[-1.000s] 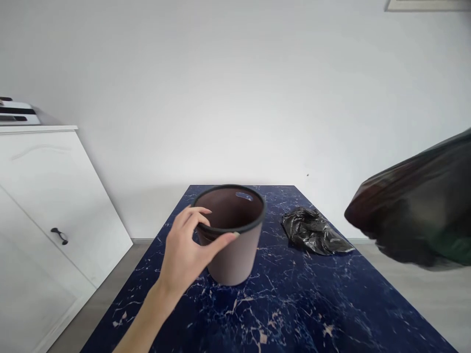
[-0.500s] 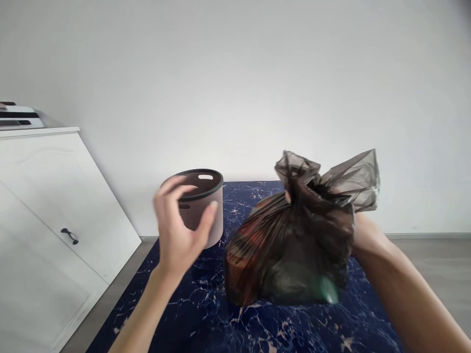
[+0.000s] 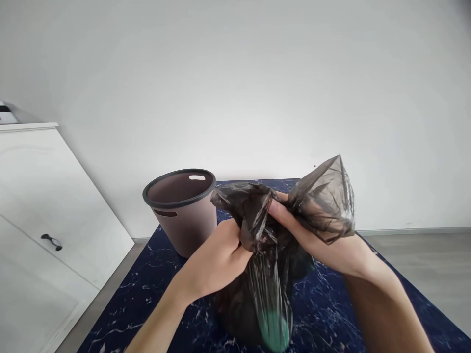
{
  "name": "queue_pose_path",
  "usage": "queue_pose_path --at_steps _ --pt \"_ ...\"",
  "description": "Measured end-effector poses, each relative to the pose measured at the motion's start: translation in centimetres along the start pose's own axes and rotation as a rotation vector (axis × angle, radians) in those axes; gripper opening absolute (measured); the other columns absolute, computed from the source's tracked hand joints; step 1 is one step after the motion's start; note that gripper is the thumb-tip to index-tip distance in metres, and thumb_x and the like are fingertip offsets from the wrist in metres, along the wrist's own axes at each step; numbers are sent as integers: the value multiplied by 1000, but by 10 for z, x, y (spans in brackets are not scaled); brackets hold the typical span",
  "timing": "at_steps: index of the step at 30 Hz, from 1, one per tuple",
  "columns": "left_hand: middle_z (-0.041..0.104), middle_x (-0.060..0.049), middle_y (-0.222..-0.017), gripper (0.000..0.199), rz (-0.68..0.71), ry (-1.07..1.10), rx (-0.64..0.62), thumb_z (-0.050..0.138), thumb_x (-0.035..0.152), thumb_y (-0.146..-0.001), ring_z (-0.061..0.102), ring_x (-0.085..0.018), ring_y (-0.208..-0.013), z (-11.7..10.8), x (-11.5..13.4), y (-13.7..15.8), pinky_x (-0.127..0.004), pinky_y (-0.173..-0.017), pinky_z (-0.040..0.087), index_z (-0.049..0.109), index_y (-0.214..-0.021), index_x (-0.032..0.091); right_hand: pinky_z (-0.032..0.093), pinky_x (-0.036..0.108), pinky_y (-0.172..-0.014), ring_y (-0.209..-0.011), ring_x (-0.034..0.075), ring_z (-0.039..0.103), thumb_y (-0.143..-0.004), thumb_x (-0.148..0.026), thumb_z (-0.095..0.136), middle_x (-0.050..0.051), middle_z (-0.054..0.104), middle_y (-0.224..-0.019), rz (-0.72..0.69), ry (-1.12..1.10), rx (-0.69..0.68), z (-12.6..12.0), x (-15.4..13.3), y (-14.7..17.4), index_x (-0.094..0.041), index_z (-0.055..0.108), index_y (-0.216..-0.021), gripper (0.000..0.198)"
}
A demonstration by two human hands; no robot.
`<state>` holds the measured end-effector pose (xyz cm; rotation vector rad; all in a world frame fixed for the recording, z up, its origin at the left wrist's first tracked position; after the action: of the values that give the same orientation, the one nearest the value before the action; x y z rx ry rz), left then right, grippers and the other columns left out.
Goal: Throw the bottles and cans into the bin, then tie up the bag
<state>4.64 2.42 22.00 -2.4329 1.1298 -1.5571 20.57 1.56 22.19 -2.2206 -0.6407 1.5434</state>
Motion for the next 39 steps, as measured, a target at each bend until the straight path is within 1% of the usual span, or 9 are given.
queue_pose_path --at_steps 6,13,21,24,27,29,33,35,39 --pt "73 -4 -86 27 -153 -48 -41 48 24 -104 66 -23 -78 -4 -31 -5 -30 -66 48 66 -84 21 44 59 -122 -138 37 59 -89 -61 76 2 75 -133 256 -62 110 -19 41 -2 -36 80 -123 42" --pt "78 -8 -108 29 -278 365 297 61 43 -103 70 -31 -103 -13 -57 -4 -36 -87 54 76 -113 20 51 53 -115 -128 33 66 -95 -64 69 7 75 -130 376 -513 -6 -17 56 -10 -30 77 -129 48" --pt "76 -9 -131 46 -352 912 553 72 47 -98 65 -33 -132 -1 -64 3 -43 -114 50 71 -138 25 46 45 -119 -131 26 63 -94 -56 74 2 74 -126 221 -813 95 -11 55 -21 -29 79 -95 27" --pt "75 -9 -135 45 -319 1040 562 66 47 -102 64 -32 -135 -4 -61 0 -42 -116 49 71 -138 21 45 45 -119 -128 24 65 -95 -53 74 -1 75 -99 176 -918 88 -11 49 -23 -30 73 -86 25" --pt "75 -7 -133 39 -254 1166 488 53 46 -108 65 -26 -132 -7 -57 -5 -37 -115 50 75 -127 20 51 41 -110 -89 20 74 -97 -49 73 -7 44 -52 150 -1001 111 -17 46 -22 -30 66 -81 26" --pt "79 -5 -111 36 -233 1213 484 50 43 -110 71 -21 -117 -10 -56 -5 -33 -109 52 77 -101 20 59 33 -89 -48 13 52 -98 -46 72 -11 19 -45 142 -1051 108 -20 44 -21 -29 61 -77 30" --pt "39 5 -58 54 -149 1090 400 53 43 -109 49 -10 -57 -7 -47 -5 -27 -78 57 43 -61 21 24 22 -36 -46 9 8 -95 -49 74 -10 22 -59 226 -1002 89 -16 46 -22 -26 54 -74 38" --pt "26 8 -62 49 -115 906 377 55 48 -107 27 -9 -50 -4 -41 -3 -25 -58 48 41 -69 22 10 23 -37 -52 10 6 -94 -50 74 -8 22 -65 301 -924 90 -8 50 -22 -24 54 -74 38" --pt "29 8 -72 26 -213 504 297 57 39 -105 27 -10 -58 5 -40 2 -24 -53 32 43 -90 24 19 23 -44 -57 10 18 -90 -36 73 -6 26 -70 480 -900 105 12 59 -19 -22 55 -80 25"
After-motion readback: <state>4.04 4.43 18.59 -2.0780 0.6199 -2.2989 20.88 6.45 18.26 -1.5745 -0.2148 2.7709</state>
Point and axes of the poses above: each hand's wrist, its own y-axis away from the middle knuckle, its own z-axis out of the palm, x = y × z, the point moved 6 cm from there along -y, towards the middle knuckle
